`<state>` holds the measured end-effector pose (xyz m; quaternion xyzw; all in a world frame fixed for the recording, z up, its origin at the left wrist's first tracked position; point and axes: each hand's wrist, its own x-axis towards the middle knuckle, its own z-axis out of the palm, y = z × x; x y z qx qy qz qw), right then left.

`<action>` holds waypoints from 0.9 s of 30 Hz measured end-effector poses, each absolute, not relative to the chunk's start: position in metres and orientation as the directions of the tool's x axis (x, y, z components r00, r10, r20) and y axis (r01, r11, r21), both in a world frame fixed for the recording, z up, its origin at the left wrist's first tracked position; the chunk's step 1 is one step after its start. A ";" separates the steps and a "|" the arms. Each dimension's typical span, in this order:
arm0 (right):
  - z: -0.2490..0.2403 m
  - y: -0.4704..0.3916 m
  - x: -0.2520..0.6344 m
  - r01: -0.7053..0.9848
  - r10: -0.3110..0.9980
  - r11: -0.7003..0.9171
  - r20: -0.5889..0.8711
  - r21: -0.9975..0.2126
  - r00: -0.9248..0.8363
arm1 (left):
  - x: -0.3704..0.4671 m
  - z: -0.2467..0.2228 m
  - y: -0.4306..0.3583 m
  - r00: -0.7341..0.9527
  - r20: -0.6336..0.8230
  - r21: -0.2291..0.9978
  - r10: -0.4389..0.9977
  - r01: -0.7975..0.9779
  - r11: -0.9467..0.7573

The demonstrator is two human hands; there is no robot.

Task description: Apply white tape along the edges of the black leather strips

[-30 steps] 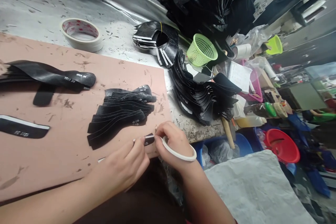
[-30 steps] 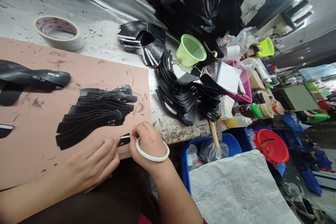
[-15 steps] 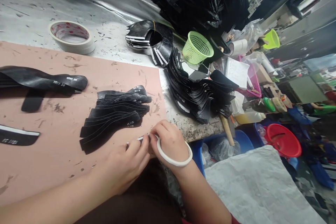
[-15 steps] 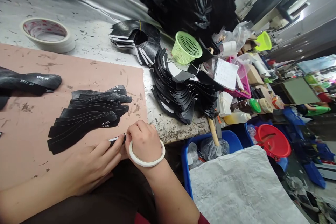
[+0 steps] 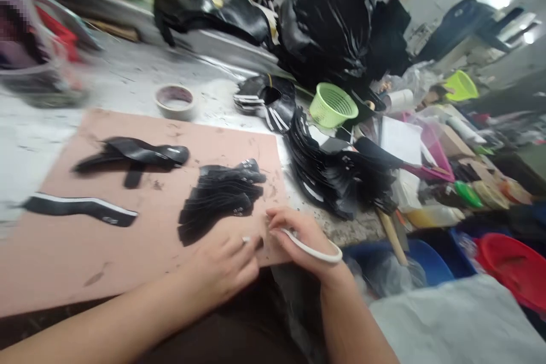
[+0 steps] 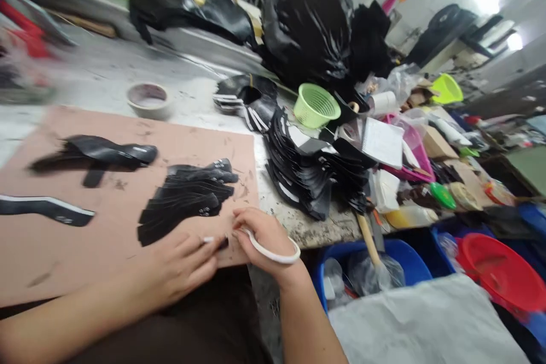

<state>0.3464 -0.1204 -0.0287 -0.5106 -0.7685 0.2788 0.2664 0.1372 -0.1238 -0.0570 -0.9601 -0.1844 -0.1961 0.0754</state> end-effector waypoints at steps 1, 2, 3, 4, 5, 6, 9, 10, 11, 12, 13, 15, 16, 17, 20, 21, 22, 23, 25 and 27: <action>-0.032 -0.121 0.340 0.660 0.922 0.382 0.215 -0.647 -0.323 | 0.129 -0.051 -0.127 0.863 0.414 -0.058 0.290 0.343 -0.938; -0.037 -0.121 0.332 0.679 0.894 0.447 0.310 -0.582 -0.323 | 0.120 -0.044 -0.130 0.870 0.410 -0.033 0.273 0.313 -0.949; -0.042 -0.121 0.323 0.690 0.853 0.513 0.396 -0.511 -0.341 | 0.110 -0.037 -0.132 0.873 0.403 -0.004 0.274 0.301 -0.954; -0.047 -0.120 0.313 0.692 0.801 0.576 0.467 -0.434 -0.375 | 0.097 -0.031 -0.133 0.868 0.406 0.019 0.286 0.305 -0.952; -0.051 -0.120 0.304 0.687 0.746 0.633 0.517 -0.356 -0.420 | 0.084 -0.025 -0.132 0.847 0.431 0.030 0.311 0.331 -0.943; -0.054 -0.119 0.294 0.677 0.695 0.679 0.547 -0.284 -0.467 | 0.068 -0.021 -0.130 0.813 0.470 0.029 0.342 0.374 -0.927; -0.060 -0.119 0.274 0.640 0.596 0.753 0.570 -0.153 -0.565 | 0.017 -0.019 -0.116 0.687 0.581 -0.034 0.437 0.556 -0.830; -0.061 -0.120 0.271 0.635 0.588 0.760 0.566 -0.142 -0.577 | 0.002 -0.022 -0.112 0.653 0.596 -0.060 0.467 0.616 -0.786; -0.062 -0.122 0.268 0.638 0.591 0.757 0.564 -0.141 -0.577 | -0.009 -0.027 -0.109 0.637 0.596 -0.088 0.488 0.656 -0.750; -0.063 -0.126 0.267 0.648 0.599 0.749 0.563 -0.143 -0.569 | -0.016 -0.033 -0.108 0.633 0.573 -0.104 0.521 0.686 -0.720; -0.063 -0.130 0.266 0.662 0.611 0.736 0.562 -0.144 -0.557 | -0.018 -0.038 -0.110 0.628 0.546 -0.100 0.555 0.707 -0.701; -0.063 -0.141 0.266 0.694 0.640 0.705 0.556 -0.148 -0.531 | -0.008 -0.047 -0.121 0.590 0.535 -0.027 0.605 0.727 -0.686; -0.062 -0.147 0.265 0.711 0.656 0.687 0.549 -0.152 -0.517 | 0.002 -0.050 -0.130 0.569 0.538 0.040 0.622 0.720 -0.693; -0.061 -0.152 0.264 0.725 0.671 0.671 0.543 -0.156 -0.505 | 0.014 -0.051 -0.139 0.584 0.553 0.071 0.594 0.678 -0.732; -0.057 -0.165 0.262 0.747 0.700 0.643 0.525 -0.168 -0.484 | 0.045 -0.055 -0.160 0.691 0.467 0.100 0.552 0.579 -0.809; -0.055 -0.167 0.262 0.743 0.702 0.645 0.521 -0.177 -0.485 | 0.051 -0.056 -0.164 0.708 0.439 0.101 0.553 0.573 -0.813; -0.054 -0.168 0.263 0.734 0.704 0.650 0.518 -0.195 -0.486 | 0.054 -0.058 -0.166 0.713 0.424 0.098 0.558 0.577 -0.811; -0.051 -0.169 0.264 0.724 0.708 0.653 0.517 -0.222 -0.481 | 0.054 -0.060 -0.167 0.716 0.412 0.096 0.563 0.581 -0.809; -0.046 -0.168 0.266 0.709 0.751 0.626 0.493 -0.323 -0.439 | 0.052 -0.064 -0.168 0.724 0.407 0.080 0.556 0.579 -0.812; -0.041 -0.165 0.268 0.697 0.838 0.535 0.408 -0.478 -0.363 | 0.049 -0.069 -0.169 0.723 0.427 0.058 0.544 0.578 -0.814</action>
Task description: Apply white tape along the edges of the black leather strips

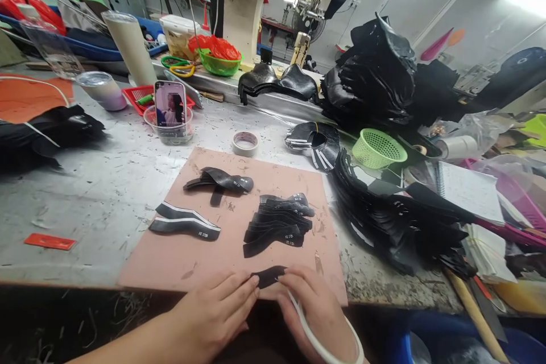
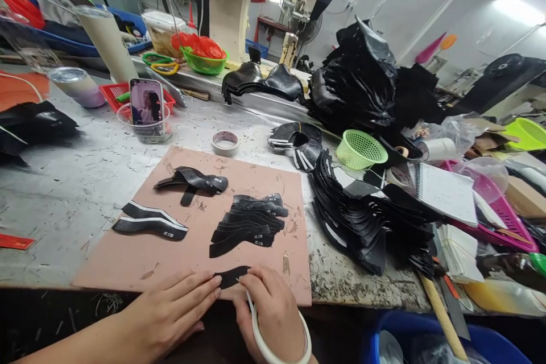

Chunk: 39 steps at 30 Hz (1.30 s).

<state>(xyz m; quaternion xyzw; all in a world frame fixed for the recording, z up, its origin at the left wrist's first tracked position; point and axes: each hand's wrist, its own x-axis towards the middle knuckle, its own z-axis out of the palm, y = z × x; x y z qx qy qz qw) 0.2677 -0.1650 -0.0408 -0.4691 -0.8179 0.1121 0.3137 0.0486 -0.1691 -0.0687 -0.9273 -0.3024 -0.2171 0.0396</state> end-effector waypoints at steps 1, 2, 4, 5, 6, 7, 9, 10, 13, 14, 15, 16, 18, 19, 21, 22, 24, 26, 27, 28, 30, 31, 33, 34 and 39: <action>-0.038 -0.163 0.267 0.682 0.881 0.470 0.342 -0.560 -0.326 | 0.047 -0.071 -0.170 0.718 0.445 0.045 0.535 0.578 -0.815; -0.036 -0.160 0.266 0.656 0.915 0.402 0.273 -0.638 -0.296 | 0.047 -0.072 -0.172 0.709 0.471 0.033 0.525 0.580 -0.814; -0.032 -0.153 0.261 0.586 0.951 0.284 0.143 -0.759 -0.275 | 0.047 -0.075 -0.175 0.685 0.519 0.013 0.512 0.593 -0.805; -0.031 -0.149 0.258 0.549 0.956 0.234 0.086 -0.802 -0.282 | 0.048 -0.076 -0.176 0.675 0.531 0.008 0.512 0.600 -0.800; -0.030 -0.146 0.254 0.517 0.955 0.186 0.029 -0.836 -0.296 | 0.049 -0.076 -0.176 0.669 0.538 0.004 0.513 0.606 -0.795; -0.029 -0.143 0.251 0.492 0.949 0.139 -0.026 -0.860 -0.313 | 0.051 -0.076 -0.176 0.665 0.540 -0.001 0.516 0.613 -0.790; -0.030 -0.138 0.244 0.462 0.934 0.048 -0.124 -0.885 -0.335 | 0.053 -0.074 -0.175 0.673 0.537 -0.019 0.510 0.613 -0.789; -0.030 -0.137 0.241 0.457 0.927 0.012 -0.161 -0.890 -0.338 | 0.053 -0.073 -0.175 0.679 0.535 -0.030 0.502 0.609 -0.792; -0.033 -0.134 0.236 0.474 0.923 -0.024 -0.202 -0.880 -0.328 | 0.054 -0.072 -0.174 0.679 0.543 -0.040 0.495 0.609 -0.792; -0.034 -0.134 0.236 0.488 0.924 -0.014 -0.198 -0.873 -0.328 | 0.054 -0.072 -0.174 0.675 0.546 -0.038 0.496 0.611 -0.790; -0.035 -0.134 0.236 0.502 0.925 0.000 -0.191 -0.865 -0.328 | 0.054 -0.073 -0.174 0.672 0.548 -0.036 0.498 0.614 -0.789; -0.035 -0.133 0.235 0.514 0.928 0.012 -0.182 -0.858 -0.326 | 0.054 -0.073 -0.174 0.670 0.549 -0.033 0.499 0.614 -0.788; -0.035 -0.133 0.234 0.536 0.934 0.034 -0.164 -0.843 -0.317 | 0.054 -0.074 -0.174 0.671 0.551 -0.032 0.497 0.612 -0.790; -0.034 -0.133 0.233 0.547 0.937 0.045 -0.155 -0.836 -0.314 | 0.054 -0.074 -0.174 0.671 0.552 -0.032 0.495 0.610 -0.792; -0.033 -0.133 0.232 0.577 0.940 0.078 -0.132 -0.813 -0.314 | 0.055 -0.074 -0.172 0.677 0.547 -0.023 0.493 0.601 -0.799; -0.032 -0.134 0.231 0.597 0.941 0.110 -0.109 -0.794 -0.319 | 0.055 -0.073 -0.171 0.681 0.540 -0.020 0.495 0.598 -0.802; -0.031 -0.135 0.233 0.641 0.942 0.203 -0.031 -0.740 -0.334 | 0.055 -0.071 -0.169 0.703 0.507 -0.028 0.499 0.592 -0.805; -0.031 -0.136 0.238 0.681 0.943 0.273 0.048 -0.680 -0.330 | 0.054 -0.068 -0.166 0.732 0.470 -0.053 0.493 0.581 -0.812; -0.031 -0.137 0.242 0.697 0.944 0.285 0.070 -0.658 -0.321 | 0.054 -0.066 -0.165 0.748 0.454 -0.066 0.485 0.571 -0.818; -0.031 -0.137 0.245 0.707 0.948 0.286 0.084 -0.647 -0.307 | 0.054 -0.065 -0.164 0.761 0.440 -0.073 0.476 0.559 -0.826; -0.032 -0.137 0.250 0.720 0.952 0.276 0.080 -0.637 -0.295 | 0.053 -0.065 -0.163 0.778 0.420 -0.074 0.468 0.543 -0.837; -0.033 -0.137 0.251 0.724 0.952 0.278 0.079 -0.631 -0.297 | 0.053 -0.065 -0.162 0.784 0.408 -0.073 0.468 0.539 -0.839; -0.036 -0.136 0.252 0.736 0.949 0.289 0.085 -0.612 -0.302 | 0.054 -0.065 -0.161 0.792 0.389 -0.080 0.470 0.537 -0.840; -0.037 -0.136 0.252 0.744 0.948 0.293 0.083 -0.600 -0.306 | 0.054 -0.065 -0.161 0.797 0.381 -0.085 0.469 0.535 -0.840; -0.038 -0.135 0.251 0.795 0.931 0.349 0.086 -0.496 -0.354 | 0.060 -0.060 -0.155 0.833 0.343 -0.094 0.433 0.489 -0.867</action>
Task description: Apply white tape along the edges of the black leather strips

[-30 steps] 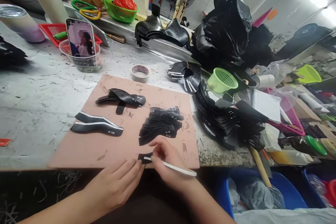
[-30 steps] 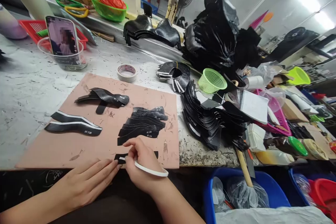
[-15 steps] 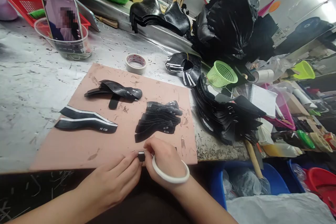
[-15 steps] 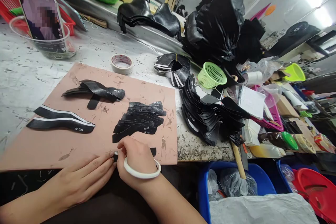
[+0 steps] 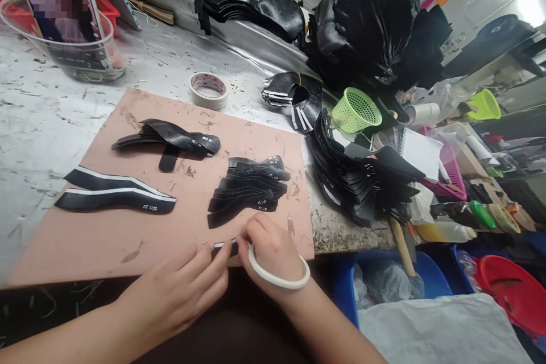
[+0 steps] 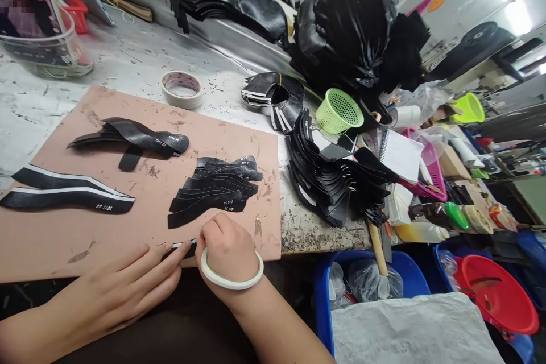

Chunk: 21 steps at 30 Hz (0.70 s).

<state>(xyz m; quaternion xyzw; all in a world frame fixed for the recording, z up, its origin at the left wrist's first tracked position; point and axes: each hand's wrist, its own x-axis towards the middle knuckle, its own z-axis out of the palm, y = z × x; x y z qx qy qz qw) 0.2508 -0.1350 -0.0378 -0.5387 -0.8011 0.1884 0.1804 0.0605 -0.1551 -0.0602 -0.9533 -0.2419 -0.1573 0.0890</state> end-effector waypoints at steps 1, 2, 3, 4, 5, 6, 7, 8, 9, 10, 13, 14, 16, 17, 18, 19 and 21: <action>-0.037 -0.135 0.252 0.802 0.931 0.352 0.096 -0.482 -0.351 | 0.063 -0.059 -0.154 0.841 0.332 -0.102 0.427 0.482 -0.870; -0.035 -0.134 0.253 0.807 0.935 0.345 0.103 -0.480 -0.339 | 0.066 -0.059 -0.153 0.844 0.329 -0.117 0.423 0.481 -0.869; -0.034 -0.133 0.254 0.807 0.940 0.333 0.104 -0.487 -0.325 | 0.069 -0.059 -0.152 0.844 0.334 -0.137 0.420 0.484 -0.864; -0.033 -0.132 0.256 0.805 0.945 0.318 0.100 -0.500 -0.311 | 0.072 -0.059 -0.151 0.840 0.350 -0.157 0.414 0.489 -0.858; -0.033 -0.131 0.257 0.802 0.948 0.306 0.092 -0.513 -0.303 | 0.075 -0.059 -0.150 0.834 0.375 -0.175 0.405 0.493 -0.853; -0.033 -0.130 0.259 0.799 0.949 0.300 0.079 -0.521 -0.304 | 0.078 -0.059 -0.149 0.827 0.399 -0.189 0.396 0.496 -0.847; -0.033 -0.130 0.260 0.796 0.947 0.301 0.064 -0.525 -0.315 | 0.081 -0.058 -0.148 0.824 0.412 -0.198 0.389 0.498 -0.844; -0.033 -0.129 0.261 0.798 0.943 0.305 0.050 -0.520 -0.328 | 0.083 -0.058 -0.147 0.826 0.410 -0.205 0.386 0.496 -0.844; -0.033 -0.129 0.261 0.805 0.942 0.306 0.042 -0.509 -0.332 | 0.085 -0.057 -0.146 0.835 0.391 -0.211 0.387 0.491 -0.845; -0.033 -0.129 0.262 0.816 0.944 0.302 0.034 -0.493 -0.328 | 0.087 -0.056 -0.145 0.844 0.367 -0.217 0.390 0.486 -0.847; -0.031 -0.131 0.264 0.846 0.960 0.252 0.016 -0.471 -0.278 | 0.091 -0.056 -0.143 0.848 0.353 -0.218 0.395 0.485 -0.847; -0.031 -0.132 0.265 0.848 0.967 0.229 0.013 -0.478 -0.254 | 0.092 -0.057 -0.143 0.837 0.381 -0.207 0.393 0.491 -0.846; -0.030 -0.134 0.268 0.843 0.974 0.205 0.015 -0.497 -0.227 | 0.095 -0.060 -0.143 0.807 0.441 -0.171 0.392 0.505 -0.846; -0.030 -0.134 0.270 0.841 0.975 0.205 0.025 -0.501 -0.223 | 0.097 -0.061 -0.143 0.796 0.457 -0.151 0.396 0.508 -0.848; -0.031 -0.134 0.270 0.842 0.974 0.212 0.035 -0.496 -0.224 | 0.098 -0.063 -0.142 0.791 0.461 -0.136 0.402 0.510 -0.849; -0.032 -0.135 0.271 0.849 0.974 0.218 0.048 -0.482 -0.223 | 0.099 -0.063 -0.142 0.791 0.456 -0.128 0.407 0.511 -0.850; -0.035 -0.136 0.271 0.868 0.972 0.231 0.073 -0.439 -0.222 | 0.100 -0.063 -0.140 0.800 0.441 -0.136 0.407 0.508 -0.851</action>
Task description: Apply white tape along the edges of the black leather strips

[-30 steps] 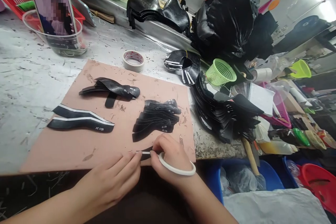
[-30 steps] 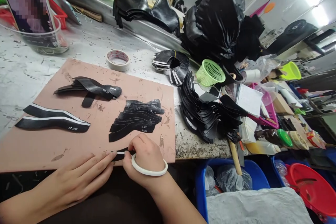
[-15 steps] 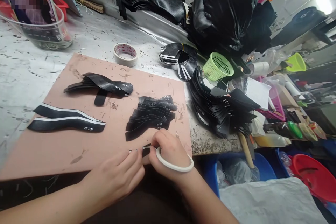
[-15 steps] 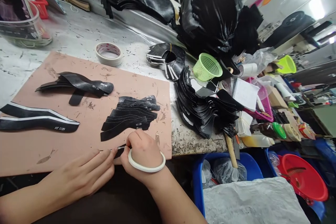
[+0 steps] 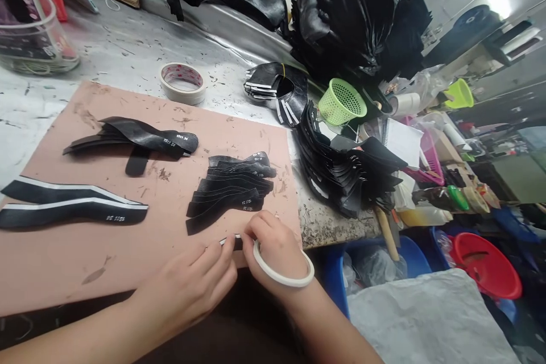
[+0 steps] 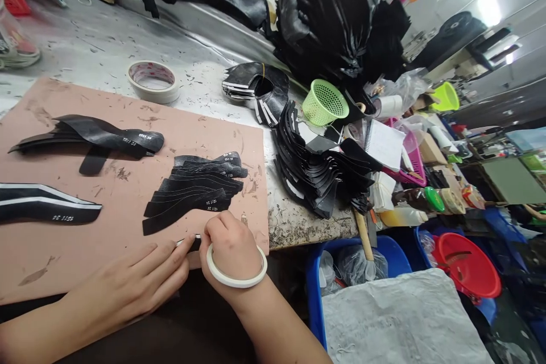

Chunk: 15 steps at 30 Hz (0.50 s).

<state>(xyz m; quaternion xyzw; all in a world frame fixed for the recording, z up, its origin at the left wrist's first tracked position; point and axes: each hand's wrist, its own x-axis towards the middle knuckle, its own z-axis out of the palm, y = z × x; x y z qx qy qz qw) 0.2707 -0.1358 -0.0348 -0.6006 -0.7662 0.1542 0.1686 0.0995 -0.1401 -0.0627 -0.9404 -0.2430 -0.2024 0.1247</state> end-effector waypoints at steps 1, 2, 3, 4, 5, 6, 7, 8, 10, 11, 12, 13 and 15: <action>-0.036 -0.137 0.270 0.880 0.972 0.234 0.083 -0.413 -0.219 | 0.100 -0.062 -0.139 0.806 0.435 -0.142 0.401 0.501 -0.853; -0.037 -0.137 0.270 0.891 0.972 0.236 0.091 -0.387 -0.218 | 0.100 -0.061 -0.139 0.811 0.430 -0.146 0.397 0.497 -0.856; -0.038 -0.138 0.270 0.898 0.971 0.239 0.099 -0.369 -0.218 | 0.100 -0.060 -0.138 0.814 0.424 -0.145 0.396 0.493 -0.858; -0.039 -0.139 0.271 0.901 0.971 0.238 0.108 -0.363 -0.213 | 0.100 -0.060 -0.138 0.817 0.419 -0.138 0.397 0.489 -0.861; -0.039 -0.140 0.272 0.899 0.972 0.234 0.116 -0.369 -0.205 | 0.101 -0.060 -0.137 0.815 0.418 -0.132 0.401 0.491 -0.861; -0.039 -0.141 0.273 0.893 0.973 0.229 0.124 -0.387 -0.196 | 0.102 -0.060 -0.137 0.812 0.421 -0.125 0.404 0.493 -0.861; -0.040 -0.142 0.275 0.883 0.973 0.227 0.131 -0.411 -0.189 | 0.103 -0.061 -0.137 0.809 0.429 -0.126 0.403 0.495 -0.860; -0.040 -0.142 0.277 0.871 0.973 0.227 0.134 -0.436 -0.187 | 0.105 -0.063 -0.137 0.806 0.442 -0.134 0.393 0.493 -0.860; -0.040 -0.143 0.280 0.852 0.972 0.235 0.138 -0.468 -0.192 | 0.109 -0.066 -0.136 0.809 0.456 -0.161 0.370 0.484 -0.860; -0.040 -0.143 0.281 0.848 0.970 0.242 0.142 -0.471 -0.198 | 0.111 -0.067 -0.136 0.812 0.456 -0.176 0.365 0.484 -0.857; -0.040 -0.143 0.282 0.847 0.968 0.249 0.149 -0.469 -0.202 | 0.112 -0.067 -0.135 0.819 0.448 -0.193 0.360 0.481 -0.855; -0.040 -0.143 0.283 0.847 0.967 0.253 0.153 -0.467 -0.204 | 0.114 -0.067 -0.135 0.829 0.430 -0.215 0.357 0.478 -0.852; -0.041 -0.143 0.285 0.844 0.967 0.252 0.153 -0.473 -0.202 | 0.116 -0.065 -0.134 0.856 0.381 -0.265 0.348 0.462 -0.846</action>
